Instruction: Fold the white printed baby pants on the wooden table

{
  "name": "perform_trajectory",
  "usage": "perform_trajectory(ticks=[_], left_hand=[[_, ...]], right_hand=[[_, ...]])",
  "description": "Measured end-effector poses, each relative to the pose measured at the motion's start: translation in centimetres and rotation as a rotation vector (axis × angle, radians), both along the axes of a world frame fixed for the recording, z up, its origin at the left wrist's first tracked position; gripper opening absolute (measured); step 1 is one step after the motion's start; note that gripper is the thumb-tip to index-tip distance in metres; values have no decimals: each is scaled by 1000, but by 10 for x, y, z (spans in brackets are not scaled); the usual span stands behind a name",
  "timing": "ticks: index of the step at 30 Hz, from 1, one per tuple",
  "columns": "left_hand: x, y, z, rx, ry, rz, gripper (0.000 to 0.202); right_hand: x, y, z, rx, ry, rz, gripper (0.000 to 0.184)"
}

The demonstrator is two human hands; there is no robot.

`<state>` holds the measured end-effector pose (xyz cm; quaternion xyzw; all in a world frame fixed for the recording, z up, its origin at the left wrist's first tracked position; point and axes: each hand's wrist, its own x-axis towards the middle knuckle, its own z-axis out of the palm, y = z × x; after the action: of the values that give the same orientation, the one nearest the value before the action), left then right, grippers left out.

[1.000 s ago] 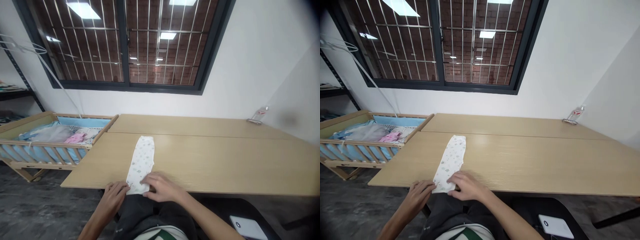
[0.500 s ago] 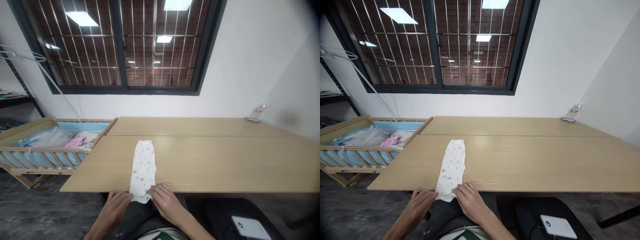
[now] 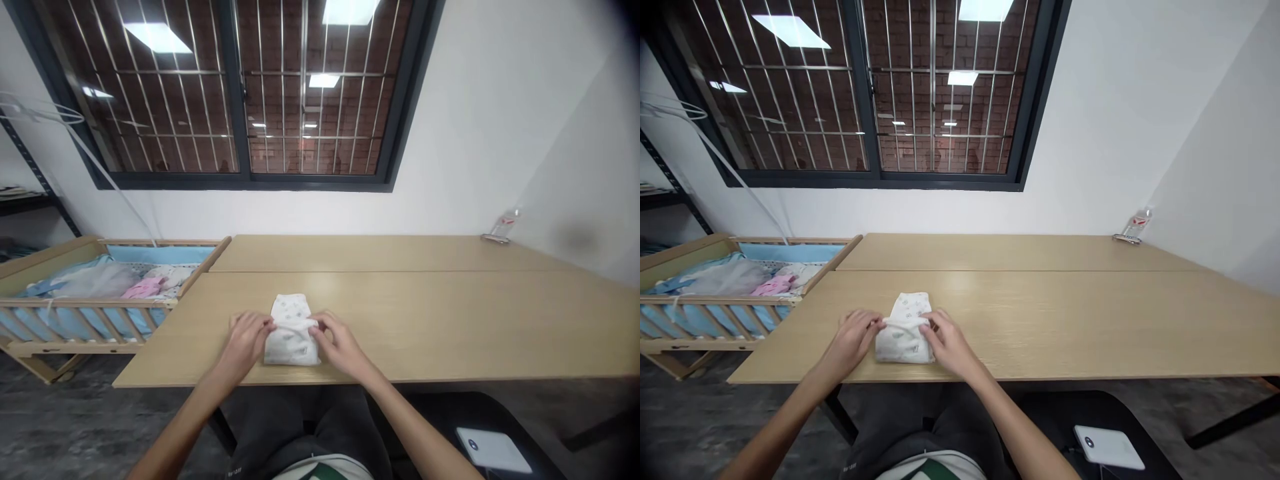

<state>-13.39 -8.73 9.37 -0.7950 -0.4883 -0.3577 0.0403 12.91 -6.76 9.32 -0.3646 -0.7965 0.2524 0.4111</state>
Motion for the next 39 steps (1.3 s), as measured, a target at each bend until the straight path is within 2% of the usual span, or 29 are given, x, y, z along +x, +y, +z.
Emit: perform_trajectory(ticks=[3,5,8,11,14,18,21,24,27,29,33,39], left_hand=[[12,51,23,-182,77,141,28],[20,83,30,-280,137,211,31],[31,122,25,-358,185,260,29],[41,139,13,-420,228,299,24],[52,125,2,-399,245,344,30],[71,66,-18,-335,260,345,43],[92,15,-45,-234,265,332,51],[109,-17,-75,-156,268,391,55],[116,-27,-93,-146,248,422,53],[116,-26,-97,-163,227,417,53],[114,-24,-95,-205,217,402,49],[113,-25,-93,-223,202,405,55]], right_hand=[[-10,60,-7,10,23,-50,25],[-16,97,-17,-45,44,-74,23],[-23,139,-38,-154,27,-210,21],[-26,160,-58,-200,-67,-291,19],[-24,165,-67,-198,-96,-291,19],[-21,151,-58,-68,-93,-257,40],[-28,123,-41,81,-203,-32,47],[-41,87,-29,118,-375,301,51],[-51,62,-30,80,-488,554,51],[-53,58,-36,9,-537,596,50],[-51,79,-47,-81,-606,494,50],[-47,135,-54,-25,-709,372,56]])
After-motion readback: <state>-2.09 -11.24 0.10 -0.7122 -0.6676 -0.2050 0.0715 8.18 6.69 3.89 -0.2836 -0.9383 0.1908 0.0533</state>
